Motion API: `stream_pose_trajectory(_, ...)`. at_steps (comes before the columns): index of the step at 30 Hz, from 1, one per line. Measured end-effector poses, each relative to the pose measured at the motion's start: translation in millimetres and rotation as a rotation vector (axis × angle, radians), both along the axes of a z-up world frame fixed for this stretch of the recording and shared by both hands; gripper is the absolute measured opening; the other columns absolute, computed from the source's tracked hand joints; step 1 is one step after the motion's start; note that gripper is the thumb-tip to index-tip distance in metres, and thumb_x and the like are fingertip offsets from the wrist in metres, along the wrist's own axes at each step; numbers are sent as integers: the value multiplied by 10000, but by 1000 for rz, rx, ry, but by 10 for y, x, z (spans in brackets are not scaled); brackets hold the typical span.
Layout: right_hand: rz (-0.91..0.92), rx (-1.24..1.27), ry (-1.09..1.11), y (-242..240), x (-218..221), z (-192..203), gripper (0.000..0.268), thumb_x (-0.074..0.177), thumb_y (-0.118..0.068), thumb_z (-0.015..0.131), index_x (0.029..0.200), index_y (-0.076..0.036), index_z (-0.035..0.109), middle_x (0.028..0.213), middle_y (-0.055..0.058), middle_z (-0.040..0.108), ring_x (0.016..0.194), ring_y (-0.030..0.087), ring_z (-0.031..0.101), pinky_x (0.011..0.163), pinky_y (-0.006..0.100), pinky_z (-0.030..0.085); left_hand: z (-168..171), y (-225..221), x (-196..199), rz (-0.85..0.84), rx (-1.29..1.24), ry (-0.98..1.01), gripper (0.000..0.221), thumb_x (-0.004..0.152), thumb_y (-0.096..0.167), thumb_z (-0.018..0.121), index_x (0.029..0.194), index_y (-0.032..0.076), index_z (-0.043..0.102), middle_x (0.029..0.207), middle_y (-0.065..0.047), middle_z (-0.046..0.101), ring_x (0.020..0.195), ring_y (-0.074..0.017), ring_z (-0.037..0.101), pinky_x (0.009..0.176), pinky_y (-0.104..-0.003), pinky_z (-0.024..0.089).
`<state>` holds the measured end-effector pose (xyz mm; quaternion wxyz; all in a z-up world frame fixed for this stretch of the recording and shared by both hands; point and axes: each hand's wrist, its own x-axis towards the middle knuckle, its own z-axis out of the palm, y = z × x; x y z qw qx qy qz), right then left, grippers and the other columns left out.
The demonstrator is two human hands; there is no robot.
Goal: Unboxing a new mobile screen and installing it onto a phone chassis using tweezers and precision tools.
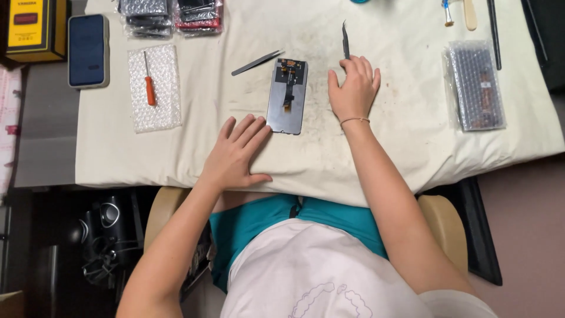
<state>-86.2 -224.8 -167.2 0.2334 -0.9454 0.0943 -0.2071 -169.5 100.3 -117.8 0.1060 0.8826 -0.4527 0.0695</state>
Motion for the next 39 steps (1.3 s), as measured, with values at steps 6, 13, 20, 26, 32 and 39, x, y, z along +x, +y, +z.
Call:
stream_pose_trajectory(6,-84,-12,-124,-23,23,-27,197,898,-197,765,1041,-175,632,1065,-4,629,1127,249,573,1142,524,270,-51,-20,55,60,116,6,1188,770,869,552,1641,118,255,1684,-146,297,1552,-345,275,1217,-570,207)
stream_pose_trajectory(13,-115,19,-131,-93,74,-170,156,883,-190,735,943,-176,592,1076,-10,659,1318,295,493,1137,621,210,-43,-57,34,57,128,7,1199,766,886,516,1633,94,271,1674,-185,306,1542,-392,278,1213,-591,200)
stream_pose_trajectory(20,-118,45,84,-7,109,-151,341,921,-283,708,1195,-167,539,1298,8,508,1417,231,345,1185,634,106,-56,-92,5,151,202,12,1282,639,960,541,1635,191,293,1661,-99,352,1533,-267,319,1239,-542,229)
stream_pose_trajectory(26,-86,54,96,-15,125,-177,175,982,-259,692,1062,-185,555,1196,-23,516,1379,209,390,1180,626,109,-20,-102,11,150,212,35,1260,657,954,539,1635,199,292,1661,-97,349,1530,-272,322,1234,-543,238)
stream_pose_trajectory(32,-87,200,-123,0,66,-37,76,1136,-197,382,1212,-189,380,1046,-18,794,1166,136,691,1147,628,-117,-63,-77,29,150,151,41,1274,624,934,605,1625,199,322,1651,-95,372,1519,-273,346,1231,-546,245)
stream_pose_trajectory(39,206,467,-321,-32,-33,71,319,1087,-31,355,1393,-91,423,1093,91,709,981,261,707,988,457,400,-84,-88,128,147,29,57,979,806,864,489,1545,222,457,1573,-84,469,1470,-268,419,1195,-542,282)
